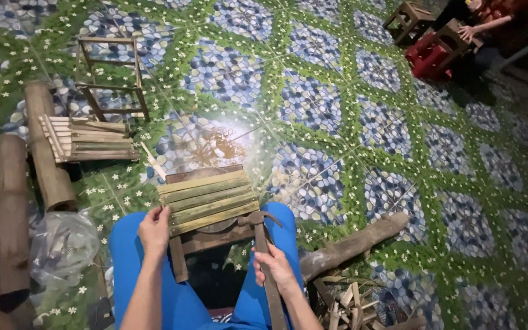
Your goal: The person assembles a small bamboo stool by hammering nails into the slatted seat. They repeatedly tap the nails with a hammer while holding the stool on their lap.
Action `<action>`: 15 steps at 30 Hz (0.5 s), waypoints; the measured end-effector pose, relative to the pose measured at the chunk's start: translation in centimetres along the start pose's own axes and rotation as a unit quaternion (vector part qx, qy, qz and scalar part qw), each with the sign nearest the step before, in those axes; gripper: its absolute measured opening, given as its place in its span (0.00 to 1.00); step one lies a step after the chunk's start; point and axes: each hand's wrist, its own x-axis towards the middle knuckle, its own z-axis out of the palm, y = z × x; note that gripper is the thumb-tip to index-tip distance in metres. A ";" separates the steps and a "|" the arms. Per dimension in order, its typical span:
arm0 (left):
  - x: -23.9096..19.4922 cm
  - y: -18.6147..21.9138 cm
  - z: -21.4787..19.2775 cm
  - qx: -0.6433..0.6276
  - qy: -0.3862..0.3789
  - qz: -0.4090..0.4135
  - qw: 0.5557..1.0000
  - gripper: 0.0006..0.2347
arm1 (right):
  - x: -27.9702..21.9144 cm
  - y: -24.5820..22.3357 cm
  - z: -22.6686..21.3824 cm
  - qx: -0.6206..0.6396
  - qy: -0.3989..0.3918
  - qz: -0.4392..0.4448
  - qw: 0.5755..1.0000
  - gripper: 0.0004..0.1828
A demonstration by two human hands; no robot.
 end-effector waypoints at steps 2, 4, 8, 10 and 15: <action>-2.4 3.3 -1.4 -0.015 -0.035 -0.030 0.999 0.22 | 0.2 0.1 -0.2 0.003 -0.010 -0.003 1.000 0.14; -3.2 4.5 -1.8 -0.030 -0.069 -0.058 0.996 0.23 | 0.3 0.0 -0.2 0.008 -0.021 -0.007 1.000 0.14; -1.8 2.1 -0.8 -0.069 -0.044 -0.048 0.996 0.17 | 0.1 -0.3 0.1 -0.003 -0.007 -0.002 1.000 0.14; -1.8 2.1 -0.6 -0.093 -0.035 -0.049 0.994 0.16 | 0.0 -0.5 0.2 -0.012 -0.008 -0.001 1.000 0.14; 0.1 -0.7 1.0 -0.087 -0.011 0.011 0.996 0.11 | 0.8 0.5 -0.5 -0.031 0.016 -0.025 0.999 0.16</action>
